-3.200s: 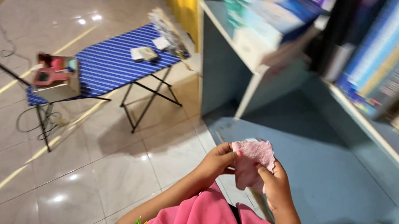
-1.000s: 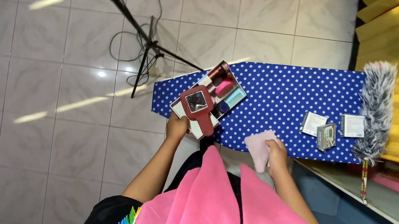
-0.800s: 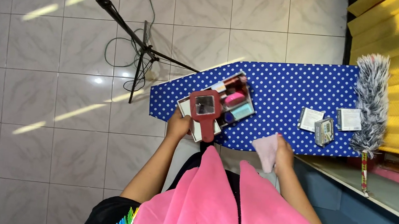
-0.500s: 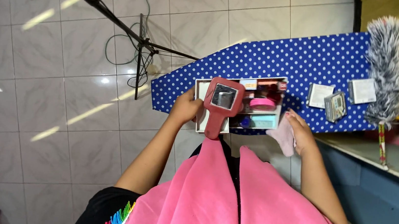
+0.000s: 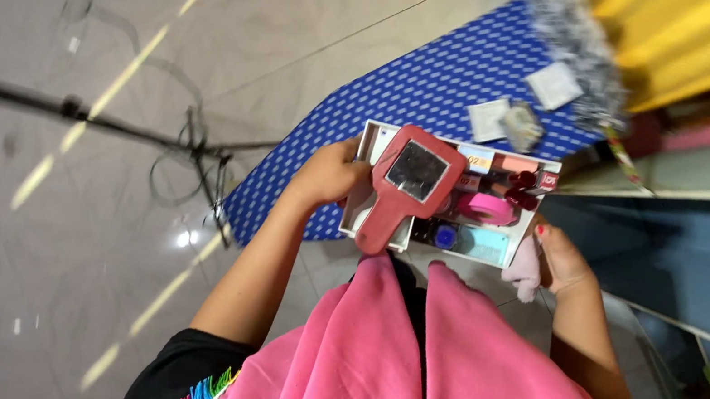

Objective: The person wipes the surfaces of various items with a cloth and places them on a bookshelf. They handle a book, a small yellow booklet, a box of batteries, a calendar, a makeup palette, and several product boxes, wiping each before arranging them on the shelf.

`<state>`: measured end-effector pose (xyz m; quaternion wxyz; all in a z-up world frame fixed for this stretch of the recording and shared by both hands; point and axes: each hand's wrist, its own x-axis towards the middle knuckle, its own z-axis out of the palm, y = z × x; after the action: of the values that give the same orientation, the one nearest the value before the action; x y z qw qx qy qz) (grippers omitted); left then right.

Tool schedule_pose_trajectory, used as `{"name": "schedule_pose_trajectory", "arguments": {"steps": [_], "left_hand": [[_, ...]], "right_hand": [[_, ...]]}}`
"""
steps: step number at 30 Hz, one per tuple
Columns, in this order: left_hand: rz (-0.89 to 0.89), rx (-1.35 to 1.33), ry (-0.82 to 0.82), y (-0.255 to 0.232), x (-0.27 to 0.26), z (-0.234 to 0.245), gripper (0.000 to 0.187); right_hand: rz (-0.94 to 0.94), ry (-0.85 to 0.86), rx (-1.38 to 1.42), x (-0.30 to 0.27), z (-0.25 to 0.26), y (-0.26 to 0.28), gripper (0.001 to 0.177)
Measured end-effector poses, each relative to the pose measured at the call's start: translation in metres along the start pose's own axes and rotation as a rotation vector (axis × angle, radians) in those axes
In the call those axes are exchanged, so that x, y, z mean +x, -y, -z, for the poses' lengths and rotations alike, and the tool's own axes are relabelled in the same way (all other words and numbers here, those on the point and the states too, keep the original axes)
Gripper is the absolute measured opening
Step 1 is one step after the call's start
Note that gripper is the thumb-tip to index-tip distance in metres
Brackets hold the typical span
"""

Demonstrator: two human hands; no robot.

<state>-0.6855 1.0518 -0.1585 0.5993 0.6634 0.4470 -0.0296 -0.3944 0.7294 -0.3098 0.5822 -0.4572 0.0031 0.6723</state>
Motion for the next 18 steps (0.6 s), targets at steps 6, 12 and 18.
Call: {"name": "schedule_pose_trajectory", "arguments": {"steps": [6, 12, 18], "left_hand": [[-0.147, 0.270, 0.223, -0.064, 0.017, -0.078, 0.028], [-0.326, 0.424, 0.450, -0.121, -0.011, -0.203, 0.036], [-0.430, 0.288, 0.871, -0.139, -0.037, -0.348, 0.079]], "right_hand": [[0.206, -0.488, -0.434, -0.084, 0.032, -0.035, 0.067], [0.631, -0.622, -0.295, -0.189, 0.107, -0.109, 0.061], [0.680, -0.824, -0.004, -0.331, 0.182, -0.191, 0.059]]}}
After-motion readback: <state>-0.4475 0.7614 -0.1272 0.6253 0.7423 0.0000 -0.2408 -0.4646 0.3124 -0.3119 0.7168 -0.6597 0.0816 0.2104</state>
